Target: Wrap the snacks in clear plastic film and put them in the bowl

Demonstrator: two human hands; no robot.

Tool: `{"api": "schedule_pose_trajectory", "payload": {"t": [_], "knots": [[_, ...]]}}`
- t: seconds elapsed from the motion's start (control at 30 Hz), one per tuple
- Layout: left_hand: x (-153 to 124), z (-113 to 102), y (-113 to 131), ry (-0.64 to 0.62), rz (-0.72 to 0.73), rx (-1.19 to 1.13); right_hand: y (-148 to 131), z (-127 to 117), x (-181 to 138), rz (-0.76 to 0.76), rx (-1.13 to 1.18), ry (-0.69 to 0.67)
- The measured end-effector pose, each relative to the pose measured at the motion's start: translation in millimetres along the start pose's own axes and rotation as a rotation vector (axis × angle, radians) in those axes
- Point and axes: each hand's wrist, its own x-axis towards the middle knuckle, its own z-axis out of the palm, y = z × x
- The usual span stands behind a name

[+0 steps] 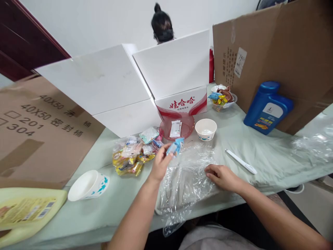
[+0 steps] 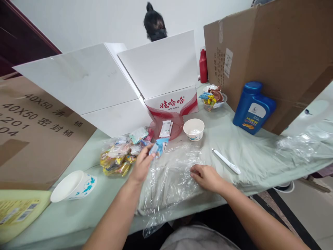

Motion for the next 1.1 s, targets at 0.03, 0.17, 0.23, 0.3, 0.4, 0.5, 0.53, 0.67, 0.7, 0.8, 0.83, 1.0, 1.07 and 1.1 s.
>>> {"api": "schedule_pose_trajectory", "payload": {"t": [0.03, 0.17, 0.23, 0.3, 0.4, 0.5, 0.53, 0.67, 0.7, 0.8, 0.83, 1.0, 1.07, 1.1], "knots": [[16, 1, 3, 0.052, 0.010, 0.002, 0, 0, -1, -0.009, -0.010, 0.008], [83, 13, 5, 0.137, 0.048, 0.217, 1, 0, -3, -0.035, -0.016, -0.002], [107, 21, 4, 0.126, 0.050, 0.270, 2, 0, -4, -0.043, -0.019, -0.007], [116, 30, 7, 0.119, 0.060, 0.305, 3, -1, -4, -0.052, -0.020, -0.005], [100, 41, 16, 0.078, 0.157, 0.369, 3, -1, -4, -0.075, -0.011, -0.006], [55, 46, 23, -0.206, 0.286, 0.435, 5, -1, -4, -0.073, 0.011, -0.009], [38, 45, 21, -0.343, 0.293, 0.462, 6, -1, -5, -0.063, 0.024, -0.010], [-14, 21, -7, -0.502, 0.229, 0.768, 9, -1, -12, -0.040, 0.068, -0.044], [-21, 11, -17, -0.457, 0.191, 0.858, 9, -2, -14, -0.040, 0.076, -0.058], [-34, -23, -41, -0.257, 0.143, 0.991, 9, -3, -20, -0.031, 0.093, -0.081], [-38, -33, -44, -0.187, 0.162, 0.987, 9, -4, -22, -0.027, 0.089, -0.078], [-78, -54, -20, -0.335, 0.217, 0.660, 4, -5, -23, -0.041, 0.037, -0.031], [-97, -54, -7, -0.610, 0.155, 0.533, 4, -5, -24, -0.054, 0.028, -0.013], [-105, -53, -2, -0.721, 0.122, 0.518, 4, -5, -26, -0.043, 0.038, -0.007]]}}
